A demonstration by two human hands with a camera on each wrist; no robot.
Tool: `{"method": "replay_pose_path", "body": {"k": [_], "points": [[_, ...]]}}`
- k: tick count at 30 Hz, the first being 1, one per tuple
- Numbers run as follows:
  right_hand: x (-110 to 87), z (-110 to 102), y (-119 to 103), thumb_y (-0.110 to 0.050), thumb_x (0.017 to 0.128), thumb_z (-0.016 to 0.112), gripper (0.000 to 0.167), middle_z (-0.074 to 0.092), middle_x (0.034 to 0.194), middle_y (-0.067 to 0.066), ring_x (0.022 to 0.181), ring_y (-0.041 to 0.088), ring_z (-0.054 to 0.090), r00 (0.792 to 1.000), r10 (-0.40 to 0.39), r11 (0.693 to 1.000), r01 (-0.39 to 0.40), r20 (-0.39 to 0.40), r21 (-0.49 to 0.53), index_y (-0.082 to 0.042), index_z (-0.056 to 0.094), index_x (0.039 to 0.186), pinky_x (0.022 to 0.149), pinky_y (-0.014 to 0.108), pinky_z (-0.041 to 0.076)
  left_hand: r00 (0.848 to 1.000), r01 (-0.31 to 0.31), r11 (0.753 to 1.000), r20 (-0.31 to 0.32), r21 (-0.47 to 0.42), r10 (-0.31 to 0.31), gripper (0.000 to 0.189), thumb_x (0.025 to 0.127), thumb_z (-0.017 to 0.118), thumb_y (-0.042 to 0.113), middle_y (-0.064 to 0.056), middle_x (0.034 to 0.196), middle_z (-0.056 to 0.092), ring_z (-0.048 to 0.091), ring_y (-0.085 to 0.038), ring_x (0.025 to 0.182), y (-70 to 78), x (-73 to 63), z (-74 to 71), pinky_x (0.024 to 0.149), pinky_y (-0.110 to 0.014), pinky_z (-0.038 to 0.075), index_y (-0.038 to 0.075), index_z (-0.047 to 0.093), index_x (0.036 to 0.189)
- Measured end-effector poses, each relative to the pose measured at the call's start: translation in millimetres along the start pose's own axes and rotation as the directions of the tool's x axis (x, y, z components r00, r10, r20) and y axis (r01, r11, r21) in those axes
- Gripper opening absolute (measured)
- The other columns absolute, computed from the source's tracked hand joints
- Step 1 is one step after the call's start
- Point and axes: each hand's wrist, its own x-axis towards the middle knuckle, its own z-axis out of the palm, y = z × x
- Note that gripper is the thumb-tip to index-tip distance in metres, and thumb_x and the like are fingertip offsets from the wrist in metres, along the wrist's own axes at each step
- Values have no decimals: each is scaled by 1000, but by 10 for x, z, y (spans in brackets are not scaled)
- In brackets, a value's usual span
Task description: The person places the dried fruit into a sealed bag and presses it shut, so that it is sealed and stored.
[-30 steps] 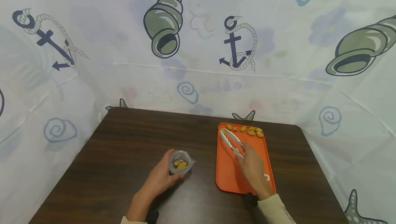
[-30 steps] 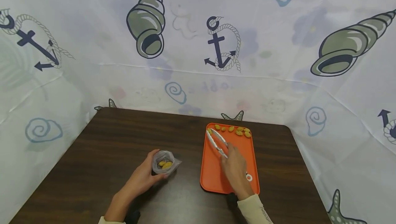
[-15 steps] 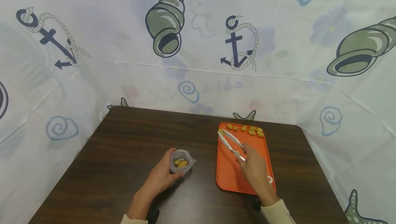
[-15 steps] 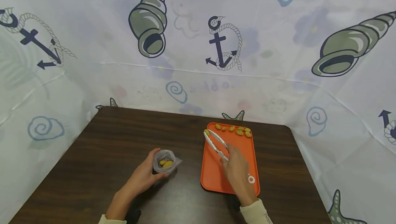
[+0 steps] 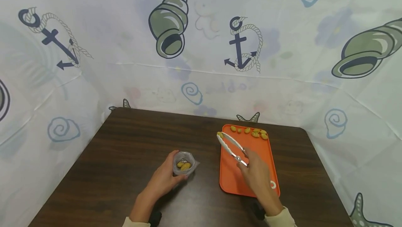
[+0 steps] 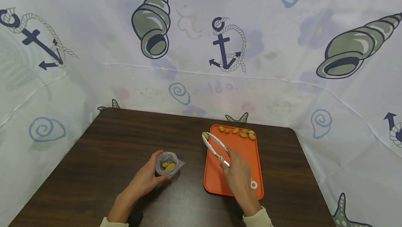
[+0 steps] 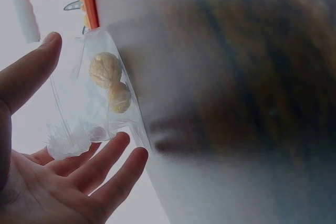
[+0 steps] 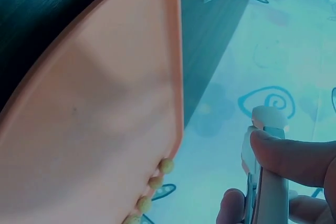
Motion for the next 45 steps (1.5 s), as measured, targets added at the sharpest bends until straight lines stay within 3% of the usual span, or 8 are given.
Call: {"method": "replay_pose_path", "body": {"k": [6,14,27,34,45], "points": [[-41,0,-32,-18,84,86,51,74,116,9,77,18,60,1000,-17,1000,17,-21,24,-11,66,130,64,33,45,1000,3,1000,9,-3,-3,101,77,93,29,-14,143,60,63,-34,124,13,-10,-14,95,-57,51,14,33,158],[-93,-59,-130,-16,82,88,51,71,100,6,71,14,53,1000,-10,1000,10,-1,26,-14,68,128,59,30,40,1000,10,1000,15,-1,-10,101,78,93,30,-14,144,60,63,-34,125,12,-2,-12,96,-57,51,15,33,158],[-186,-69,-267,-16,80,89,57,71,98,1,66,8,52,999,-31,999,30,24,41,-16,67,133,58,28,39,1000,5,1000,10,3,-5,101,78,93,30,-14,144,60,63,-34,126,10,5,-9,97,-57,51,14,33,158],[-235,-69,-333,-17,80,89,58,64,87,-2,64,5,51,997,-62,997,60,38,42,-18,67,134,57,28,38,1000,9,1000,12,-1,-9,101,78,92,30,-14,144,60,62,-33,126,15,3,-9,97,-57,51,14,33,158],[-310,-22,-409,-17,77,90,58,69,101,-6,67,1,52,984,-177,984,177,33,0,-21,67,130,58,25,40,1000,14,1000,7,-2,-14,101,77,93,29,-14,143,60,62,-33,126,30,-9,-14,98,-56,50,15,34,157]]}}
